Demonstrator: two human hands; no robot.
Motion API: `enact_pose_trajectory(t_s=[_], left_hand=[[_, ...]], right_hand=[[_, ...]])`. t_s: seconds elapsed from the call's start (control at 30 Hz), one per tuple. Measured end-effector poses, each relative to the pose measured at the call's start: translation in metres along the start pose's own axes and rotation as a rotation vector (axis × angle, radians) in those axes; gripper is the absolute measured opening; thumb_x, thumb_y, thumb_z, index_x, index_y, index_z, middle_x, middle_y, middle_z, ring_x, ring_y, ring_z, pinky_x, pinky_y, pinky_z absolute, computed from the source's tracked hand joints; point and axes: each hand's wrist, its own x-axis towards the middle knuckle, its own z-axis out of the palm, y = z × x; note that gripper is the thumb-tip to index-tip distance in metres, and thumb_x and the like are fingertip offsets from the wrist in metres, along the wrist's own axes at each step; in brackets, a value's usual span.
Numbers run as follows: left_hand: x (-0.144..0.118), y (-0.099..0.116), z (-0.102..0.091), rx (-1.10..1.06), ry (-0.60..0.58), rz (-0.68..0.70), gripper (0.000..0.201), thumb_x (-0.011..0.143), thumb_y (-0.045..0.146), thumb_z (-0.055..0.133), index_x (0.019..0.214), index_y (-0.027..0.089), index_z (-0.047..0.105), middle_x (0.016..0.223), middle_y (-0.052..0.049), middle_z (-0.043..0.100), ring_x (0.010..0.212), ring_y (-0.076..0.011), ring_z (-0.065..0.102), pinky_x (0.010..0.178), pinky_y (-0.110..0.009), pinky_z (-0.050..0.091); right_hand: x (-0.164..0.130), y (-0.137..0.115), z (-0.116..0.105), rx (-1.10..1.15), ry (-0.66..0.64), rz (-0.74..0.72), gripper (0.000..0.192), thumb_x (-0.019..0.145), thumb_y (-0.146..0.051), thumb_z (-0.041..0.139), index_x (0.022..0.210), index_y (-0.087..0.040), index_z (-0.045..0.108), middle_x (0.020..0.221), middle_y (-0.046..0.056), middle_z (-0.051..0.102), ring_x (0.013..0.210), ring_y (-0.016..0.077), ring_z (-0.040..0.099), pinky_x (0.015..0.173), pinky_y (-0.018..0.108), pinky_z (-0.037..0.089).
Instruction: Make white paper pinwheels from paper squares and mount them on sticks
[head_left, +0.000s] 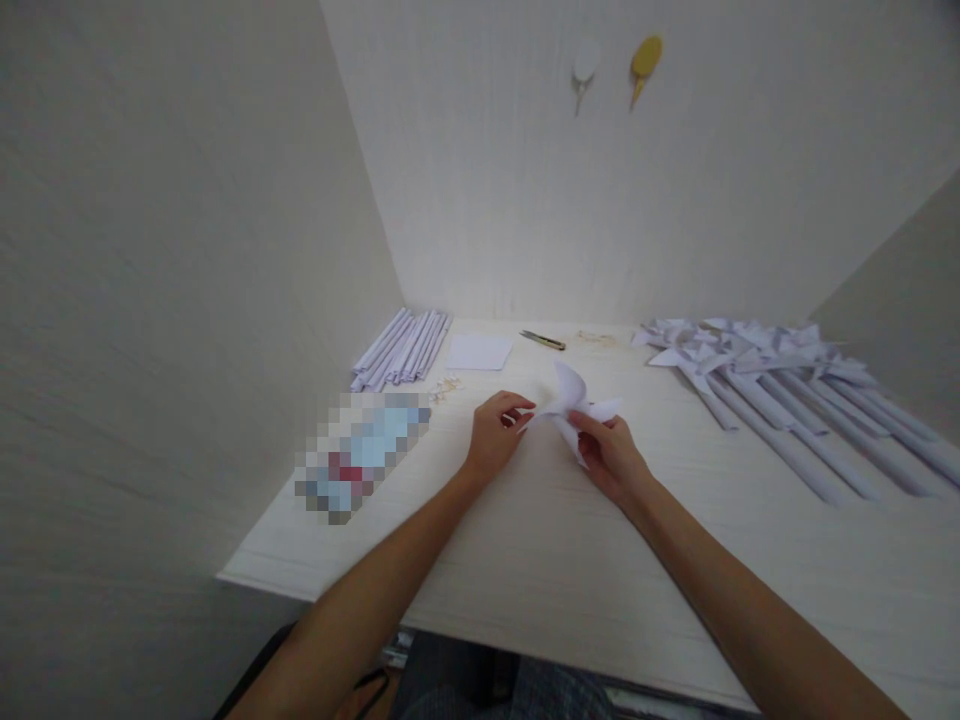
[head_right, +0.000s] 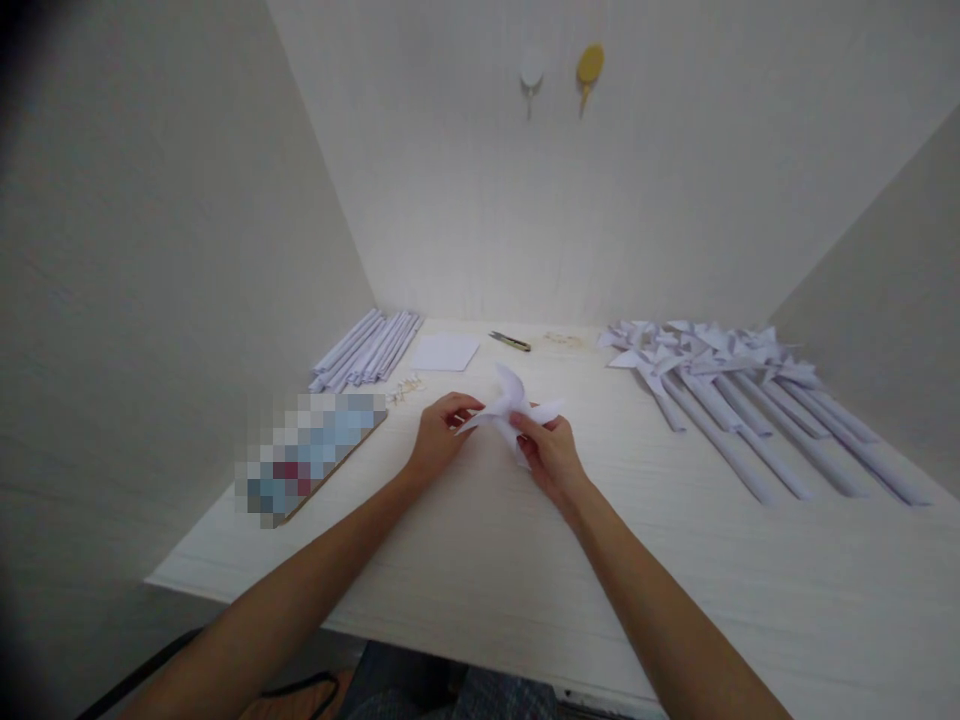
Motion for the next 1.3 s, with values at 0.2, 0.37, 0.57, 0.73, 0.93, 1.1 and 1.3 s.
enact_pose_trajectory(t_s=[0.2, 0.37, 0.57, 0.73, 0.93, 1.1, 1.3], left_hand=[[0.005, -0.008, 0.000, -0.014, 0.072, -0.075, 0.014, 0.062, 0.005, 0.055, 0.069, 0.013, 0.063, 0.074, -0.002, 0.062, 0.057, -0.0067, 0.052, 0.054, -0.019, 0.042], [0.014, -0.009, 0.006, 0.050, 0.132, -0.172, 0.017, 0.064, 0.004, 0.051, 0.069, 0.013, 0.064, 0.073, -0.003, 0.064, 0.053, -0.0067, 0.054, 0.054, -0.019, 0.043], [0.049, -0.005, 0.020, 0.269, 0.213, -0.208, 0.024, 0.067, 0.006, 0.047, 0.083, 0.010, 0.064, 0.080, -0.007, 0.066, 0.063, -0.0094, 0.058, 0.062, -0.021, 0.046], [0.081, -0.008, 0.005, 0.496, 0.158, -0.195, 0.024, 0.068, 0.008, 0.046, 0.082, 0.012, 0.066, 0.083, -0.007, 0.066, 0.074, -0.0130, 0.059, 0.074, -0.025, 0.045], [0.101, -0.018, -0.037, 0.852, 0.064, -0.229, 0.026, 0.068, 0.007, 0.043, 0.082, 0.013, 0.065, 0.092, -0.012, 0.064, 0.091, -0.0215, 0.057, 0.080, -0.033, 0.042], [0.114, -0.025, -0.070, 1.076, 0.012, -0.295, 0.029, 0.070, 0.003, 0.040, 0.087, 0.009, 0.063, 0.101, -0.019, 0.058, 0.102, -0.0276, 0.050, 0.084, -0.040, 0.039], [0.130, -0.034, -0.084, 1.141, -0.037, -0.316, 0.023, 0.068, 0.004, 0.046, 0.086, 0.005, 0.060, 0.110, -0.023, 0.051, 0.111, -0.0314, 0.041, 0.088, -0.044, 0.035]], right_hand=[[-0.001, -0.002, -0.001, 0.011, -0.019, -0.003, 0.024, 0.043, -0.013, 0.075, 0.063, -0.016, 0.062, 0.054, -0.005, 0.062, 0.048, 0.0043, 0.053, 0.047, 0.013, 0.043], [-0.001, -0.001, -0.001, 0.025, -0.040, -0.009, 0.026, 0.044, -0.013, 0.075, 0.064, -0.016, 0.060, 0.056, -0.005, 0.063, 0.052, 0.0049, 0.055, 0.051, 0.014, 0.045], [-0.004, -0.002, -0.003, 0.019, -0.026, -0.006, 0.028, 0.041, -0.014, 0.076, 0.064, -0.016, 0.059, 0.058, -0.004, 0.064, 0.053, 0.0068, 0.057, 0.052, 0.017, 0.046], [-0.005, -0.003, -0.005, 0.008, -0.025, -0.004, 0.026, 0.043, -0.014, 0.075, 0.064, -0.016, 0.060, 0.057, -0.004, 0.064, 0.053, 0.0077, 0.057, 0.053, 0.019, 0.046], [0.001, -0.001, -0.006, 0.035, -0.008, 0.020, 0.027, 0.039, -0.013, 0.076, 0.062, -0.015, 0.061, 0.055, -0.003, 0.064, 0.051, 0.0076, 0.056, 0.052, 0.019, 0.045], [0.007, -0.002, -0.006, 0.025, 0.000, 0.041, 0.027, 0.040, -0.015, 0.076, 0.063, -0.016, 0.061, 0.054, -0.004, 0.063, 0.049, 0.0072, 0.055, 0.048, 0.018, 0.043], [0.008, -0.004, -0.004, 0.043, -0.041, 0.069, 0.024, 0.042, -0.014, 0.075, 0.062, -0.016, 0.061, 0.055, -0.004, 0.064, 0.049, 0.0073, 0.056, 0.049, 0.018, 0.044]])
